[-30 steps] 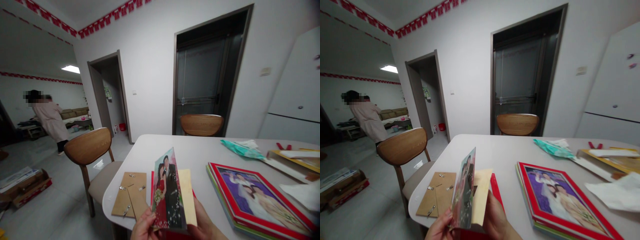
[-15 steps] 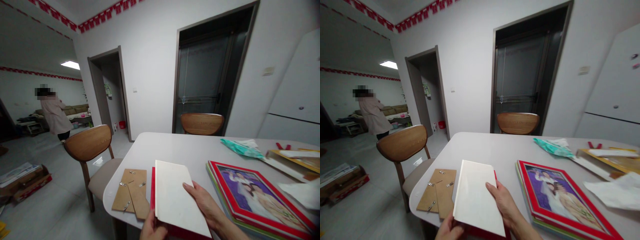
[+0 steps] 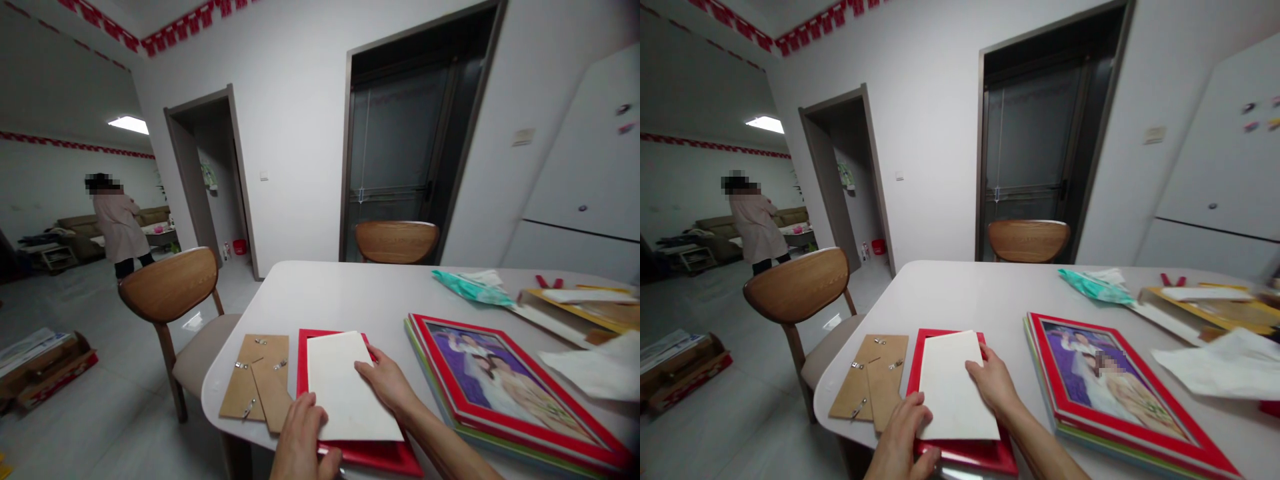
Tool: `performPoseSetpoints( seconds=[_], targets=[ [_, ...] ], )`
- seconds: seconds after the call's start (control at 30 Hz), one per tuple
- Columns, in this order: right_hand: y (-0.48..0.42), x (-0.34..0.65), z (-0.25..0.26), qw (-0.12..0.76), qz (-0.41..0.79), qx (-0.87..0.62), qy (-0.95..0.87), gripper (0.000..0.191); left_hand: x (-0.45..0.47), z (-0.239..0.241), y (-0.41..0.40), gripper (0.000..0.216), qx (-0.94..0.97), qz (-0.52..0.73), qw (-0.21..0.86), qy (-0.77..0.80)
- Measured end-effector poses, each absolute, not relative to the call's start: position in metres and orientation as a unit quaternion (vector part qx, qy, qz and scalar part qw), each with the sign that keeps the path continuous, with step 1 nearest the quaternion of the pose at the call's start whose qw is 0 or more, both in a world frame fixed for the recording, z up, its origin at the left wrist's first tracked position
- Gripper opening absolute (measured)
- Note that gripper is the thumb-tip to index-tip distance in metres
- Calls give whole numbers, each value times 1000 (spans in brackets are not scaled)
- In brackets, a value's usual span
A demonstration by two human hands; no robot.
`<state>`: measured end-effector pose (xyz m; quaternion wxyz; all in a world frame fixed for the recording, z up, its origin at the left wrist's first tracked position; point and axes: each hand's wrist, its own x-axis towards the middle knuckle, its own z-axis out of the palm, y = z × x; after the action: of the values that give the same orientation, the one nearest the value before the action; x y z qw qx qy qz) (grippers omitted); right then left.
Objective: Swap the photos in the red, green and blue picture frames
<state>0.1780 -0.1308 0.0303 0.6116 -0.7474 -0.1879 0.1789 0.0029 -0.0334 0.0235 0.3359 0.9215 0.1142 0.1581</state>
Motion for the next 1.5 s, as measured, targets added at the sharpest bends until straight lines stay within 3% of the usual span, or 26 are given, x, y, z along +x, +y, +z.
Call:
performPoseSetpoints(
  seconds=[0.13,0.3,0.5,0.67,0.87,1.13,1.27,1.5],
  targets=[
    [-127,180,24,581,139,-771,-221,44,3,25,-31,29,932,164,301,118],
    [-128,178,27,443,45,-846,-294,39,12,33,-31,41,953,129,230,148],
    [-132,173,24,269,-81,-909,-307,47,18,38,-31,30,967,116,185,135],
    [-137,168,13,201,-89,-914,-342,41,20,37,-27,25,971,111,167,130],
    [-140,161,15,189,-73,-908,-367,32,24,44,-34,16,977,104,152,111],
    [-134,141,33,231,-62,-882,-407,32,-19,27,20,44,950,203,188,148],
    [-109,102,50,269,-23,-822,-502,28,-44,15,63,55,939,167,167,250],
    [-52,67,39,209,-13,-830,-518,35,-58,4,76,45,942,184,171,223]
  ],
)
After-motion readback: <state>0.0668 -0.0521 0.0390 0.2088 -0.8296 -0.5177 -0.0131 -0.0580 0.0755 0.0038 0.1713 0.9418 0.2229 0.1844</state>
